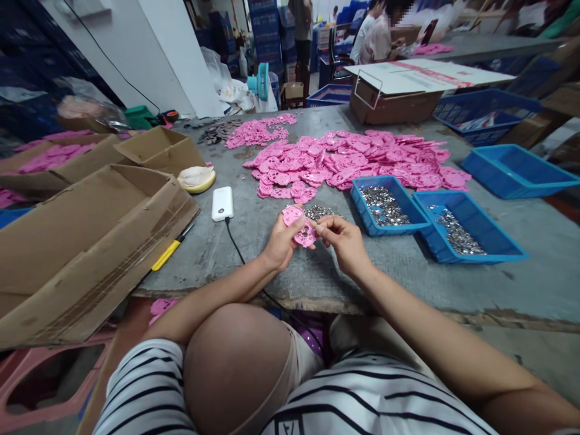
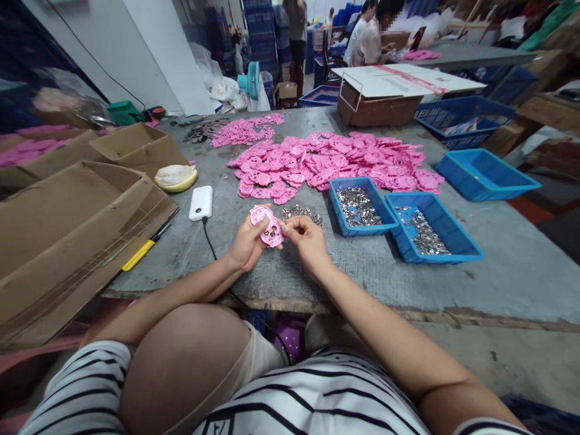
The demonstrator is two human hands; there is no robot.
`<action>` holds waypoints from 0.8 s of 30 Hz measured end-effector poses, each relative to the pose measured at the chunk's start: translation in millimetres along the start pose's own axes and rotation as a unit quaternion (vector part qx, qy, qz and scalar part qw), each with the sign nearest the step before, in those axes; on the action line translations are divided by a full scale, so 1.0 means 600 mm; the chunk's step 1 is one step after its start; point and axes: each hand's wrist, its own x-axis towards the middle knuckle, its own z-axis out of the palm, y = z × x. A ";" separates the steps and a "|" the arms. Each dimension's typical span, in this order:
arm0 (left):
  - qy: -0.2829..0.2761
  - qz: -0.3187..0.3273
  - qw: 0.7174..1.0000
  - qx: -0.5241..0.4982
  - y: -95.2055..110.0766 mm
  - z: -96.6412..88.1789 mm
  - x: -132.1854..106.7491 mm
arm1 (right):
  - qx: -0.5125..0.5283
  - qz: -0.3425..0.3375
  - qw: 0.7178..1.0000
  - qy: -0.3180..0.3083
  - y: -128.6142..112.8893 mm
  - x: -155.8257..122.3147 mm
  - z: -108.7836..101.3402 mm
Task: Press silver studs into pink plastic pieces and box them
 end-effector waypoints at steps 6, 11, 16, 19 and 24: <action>0.006 -0.021 0.998 -0.055 0.011 0.012 -0.004 | -0.060 -0.031 0.998 0.003 0.002 -0.003 -0.002; -0.013 -0.012 0.998 -0.063 0.007 0.010 -0.005 | -0.065 -0.022 0.997 0.023 0.001 0.000 0.002; -0.028 -0.012 0.998 -0.059 0.004 0.007 -0.004 | -0.060 -0.010 0.998 0.026 0.000 0.001 0.005; -0.041 -0.006 0.998 -0.056 0.002 0.005 -0.003 | -0.054 -0.005 0.998 0.024 -0.001 0.003 0.006; -0.039 -0.008 0.998 -0.049 0.002 0.005 -0.005 | -0.054 -0.006 0.998 0.020 0.001 0.005 0.006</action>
